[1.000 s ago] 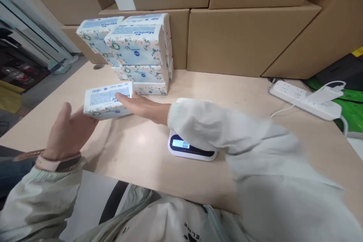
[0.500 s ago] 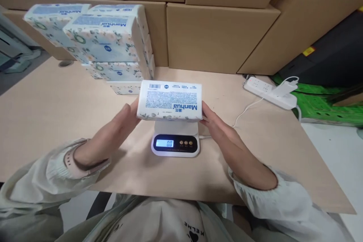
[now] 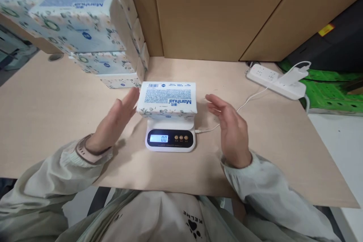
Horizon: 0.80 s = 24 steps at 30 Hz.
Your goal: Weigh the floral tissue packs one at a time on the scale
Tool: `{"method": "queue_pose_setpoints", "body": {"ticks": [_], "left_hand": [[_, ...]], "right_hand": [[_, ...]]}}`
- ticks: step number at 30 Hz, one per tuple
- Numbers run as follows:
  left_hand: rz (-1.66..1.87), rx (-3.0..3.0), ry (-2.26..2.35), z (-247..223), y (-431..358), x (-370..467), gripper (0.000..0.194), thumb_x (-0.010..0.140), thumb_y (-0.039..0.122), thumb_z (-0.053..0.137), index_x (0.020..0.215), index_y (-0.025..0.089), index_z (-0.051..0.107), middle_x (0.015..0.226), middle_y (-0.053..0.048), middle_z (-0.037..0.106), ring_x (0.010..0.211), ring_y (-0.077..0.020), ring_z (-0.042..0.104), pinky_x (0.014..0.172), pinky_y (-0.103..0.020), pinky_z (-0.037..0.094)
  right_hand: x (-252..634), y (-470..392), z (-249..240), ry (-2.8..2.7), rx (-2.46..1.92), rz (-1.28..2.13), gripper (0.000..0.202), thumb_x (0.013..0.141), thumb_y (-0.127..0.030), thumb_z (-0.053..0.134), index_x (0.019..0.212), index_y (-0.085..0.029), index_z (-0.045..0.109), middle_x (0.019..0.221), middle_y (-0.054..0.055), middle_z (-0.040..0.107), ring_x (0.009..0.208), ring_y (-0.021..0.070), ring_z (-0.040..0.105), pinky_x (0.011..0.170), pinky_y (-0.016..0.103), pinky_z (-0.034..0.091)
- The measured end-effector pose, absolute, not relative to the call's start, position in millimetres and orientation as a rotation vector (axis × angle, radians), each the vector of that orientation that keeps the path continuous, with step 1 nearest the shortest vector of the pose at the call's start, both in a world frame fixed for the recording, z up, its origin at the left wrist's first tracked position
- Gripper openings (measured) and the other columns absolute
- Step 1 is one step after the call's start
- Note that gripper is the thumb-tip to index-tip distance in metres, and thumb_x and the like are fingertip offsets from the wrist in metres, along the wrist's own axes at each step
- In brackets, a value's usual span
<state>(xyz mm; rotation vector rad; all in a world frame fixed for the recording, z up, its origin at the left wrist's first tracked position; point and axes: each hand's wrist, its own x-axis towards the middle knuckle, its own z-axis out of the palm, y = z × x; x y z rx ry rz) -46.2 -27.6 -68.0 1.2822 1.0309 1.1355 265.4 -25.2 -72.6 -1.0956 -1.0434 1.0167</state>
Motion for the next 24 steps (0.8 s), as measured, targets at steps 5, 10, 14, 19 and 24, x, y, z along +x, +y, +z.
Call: {"method": "queue_pose_setpoints", "body": {"ticks": [5, 10, 14, 19, 24], "left_hand": [[1.273, 1.150, 1.057, -97.4, -24.9, -70.7, 0.078, 0.104, 0.086, 0.041, 0.166, 0.040, 0.053, 0.186, 0.003, 0.024, 0.176, -0.0300, 0.009, 0.145, -0.058, 0.010], [1.313, 1.109, 1.013, -96.4, -30.1, -74.4, 0.069, 0.107, 0.083, 0.041, 0.157, 0.042, 0.064, 0.182, 0.004, 0.034, 0.176, -0.0282, 0.015, 0.145, -0.057, 0.012], [1.309, 1.088, 0.993, -94.4, -32.5, -71.3, 0.066, 0.108, 0.081, 0.042, 0.155, 0.042, 0.067, 0.181, 0.004, 0.038, 0.175, -0.0277, 0.018, 0.145, -0.057, 0.014], [1.291, 1.080, 0.993, -94.1, -33.5, -70.8, 0.067, 0.108, 0.081, 0.042, 0.156, 0.040, 0.066, 0.180, 0.003, 0.039, 0.175, -0.0271, 0.020, 0.145, -0.057, 0.013], [1.285, 1.077, 1.003, -92.1, -33.9, -71.1, 0.069, 0.108, 0.080, 0.042, 0.157, 0.037, 0.065, 0.180, 0.001, 0.039, 0.175, -0.0275, 0.021, 0.145, -0.056, 0.012]], "right_hand": [[271.8, -10.9, -92.4, -0.767, -1.144, 0.812, 0.039, 0.099, -0.056, 0.063, 0.101, -0.023, 0.083, 0.099, 0.006, 0.081, 0.090, 0.0186, 0.073, 0.099, 0.042, 0.058], [272.0, -7.7, -95.0, -0.769, -1.154, 0.817, 0.041, 0.098, -0.057, 0.062, 0.101, -0.021, 0.081, 0.099, 0.007, 0.079, 0.088, 0.0178, 0.071, 0.093, 0.039, 0.057], [269.0, -10.3, -95.3, -0.794, -1.163, 0.823, 0.042, 0.101, -0.057, 0.059, 0.101, -0.022, 0.081, 0.099, 0.006, 0.080, 0.091, 0.0189, 0.072, 0.096, 0.041, 0.058], [267.6, -13.4, -95.1, -0.793, -1.170, 0.840, 0.043, 0.101, -0.058, 0.059, 0.100, -0.021, 0.082, 0.098, 0.007, 0.081, 0.091, 0.0196, 0.073, 0.098, 0.043, 0.059], [267.4, -14.8, -94.5, -0.796, -1.145, 0.848, 0.043, 0.102, -0.057, 0.059, 0.098, -0.021, 0.082, 0.096, 0.007, 0.081, 0.091, 0.0199, 0.074, 0.099, 0.043, 0.058]]}}
